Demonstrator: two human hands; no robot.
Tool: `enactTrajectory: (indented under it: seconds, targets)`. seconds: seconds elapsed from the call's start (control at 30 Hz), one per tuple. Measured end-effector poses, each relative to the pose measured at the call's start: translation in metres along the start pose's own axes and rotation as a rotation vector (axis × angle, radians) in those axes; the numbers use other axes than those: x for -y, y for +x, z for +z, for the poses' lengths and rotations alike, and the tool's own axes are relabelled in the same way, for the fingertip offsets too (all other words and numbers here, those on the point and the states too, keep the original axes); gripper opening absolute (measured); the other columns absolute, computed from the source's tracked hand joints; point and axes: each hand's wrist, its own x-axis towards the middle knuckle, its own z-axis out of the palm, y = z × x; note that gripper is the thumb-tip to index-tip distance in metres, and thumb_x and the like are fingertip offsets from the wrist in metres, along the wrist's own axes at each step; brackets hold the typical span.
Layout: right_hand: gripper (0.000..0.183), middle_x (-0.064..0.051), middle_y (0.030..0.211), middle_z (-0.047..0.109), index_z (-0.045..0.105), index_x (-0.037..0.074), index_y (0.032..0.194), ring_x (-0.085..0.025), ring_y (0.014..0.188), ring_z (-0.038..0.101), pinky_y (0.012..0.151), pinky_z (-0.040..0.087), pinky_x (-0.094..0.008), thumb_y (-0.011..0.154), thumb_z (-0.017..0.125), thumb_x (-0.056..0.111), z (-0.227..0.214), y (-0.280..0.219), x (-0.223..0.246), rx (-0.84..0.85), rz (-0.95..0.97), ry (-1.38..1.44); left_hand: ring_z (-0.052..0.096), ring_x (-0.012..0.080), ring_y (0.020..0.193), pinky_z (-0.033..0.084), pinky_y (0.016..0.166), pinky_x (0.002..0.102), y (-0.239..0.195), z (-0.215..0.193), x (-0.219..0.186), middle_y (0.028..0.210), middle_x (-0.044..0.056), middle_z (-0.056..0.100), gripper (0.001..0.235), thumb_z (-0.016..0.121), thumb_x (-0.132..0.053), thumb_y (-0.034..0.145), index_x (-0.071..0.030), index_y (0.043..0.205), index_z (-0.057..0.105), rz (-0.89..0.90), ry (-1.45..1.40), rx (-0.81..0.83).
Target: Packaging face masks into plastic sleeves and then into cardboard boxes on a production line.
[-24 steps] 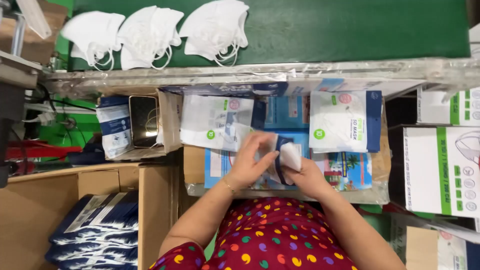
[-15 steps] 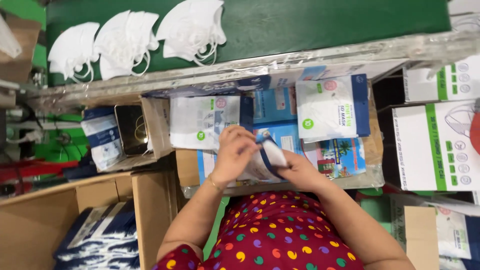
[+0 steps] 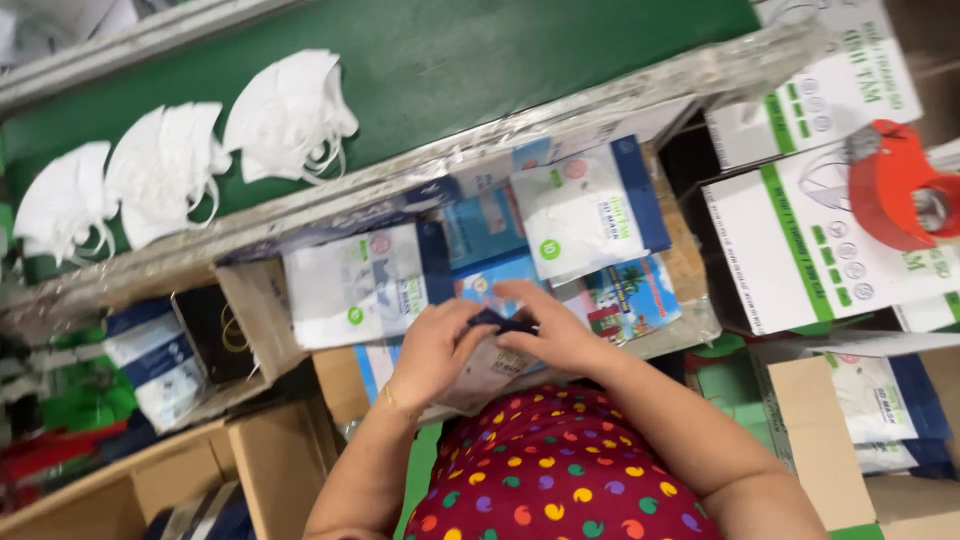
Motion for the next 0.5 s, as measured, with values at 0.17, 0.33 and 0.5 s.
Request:
enactTrajectory:
  seconds: [0.17,0.33,0.5]
  targets:
    - [0.014,-0.012,0.09,0.069,0.069,0.005,0.101,-0.03,0.084,0.069,0.074,0.054,-0.037,0.09,0.066,0.013,0.008,-0.002,-0.054,-0.068,-0.138,-0.2,0.061,0.0342,0.08,0.047,0.071,0.042,-0.003,0.013,-0.005,0.095,0.008,0.07,0.013,0.074,-0.014,0.085,-0.008,0.095,0.071,-0.016,0.131,0.053]
    - [0.019,-0.015,0.084,0.067,0.067,0.003,0.092,-0.031,0.082,0.067,0.07,0.051,-0.04,0.092,0.075,0.02,-0.022,-0.002,-0.078,0.073,-0.139,-0.4,0.063,0.0335,0.083,0.049,0.075,0.041,0.004,0.018,0.0,0.091,0.008,0.071,0.01,0.076,-0.014,0.085,-0.009,0.092,0.072,-0.144,0.154,0.05]
    - [0.027,-0.016,0.094,0.075,0.073,0.003,0.105,-0.027,0.087,0.069,0.076,0.054,-0.039,0.1,0.068,0.029,-0.118,0.024,-0.058,-0.46,0.333,-0.164,0.043,0.0404,0.145,0.033,0.123,0.047,0.048,0.045,0.028,0.157,0.023,0.04,0.073,0.078,-0.018,0.088,-0.005,0.15,0.043,-0.042,-0.121,-0.377]
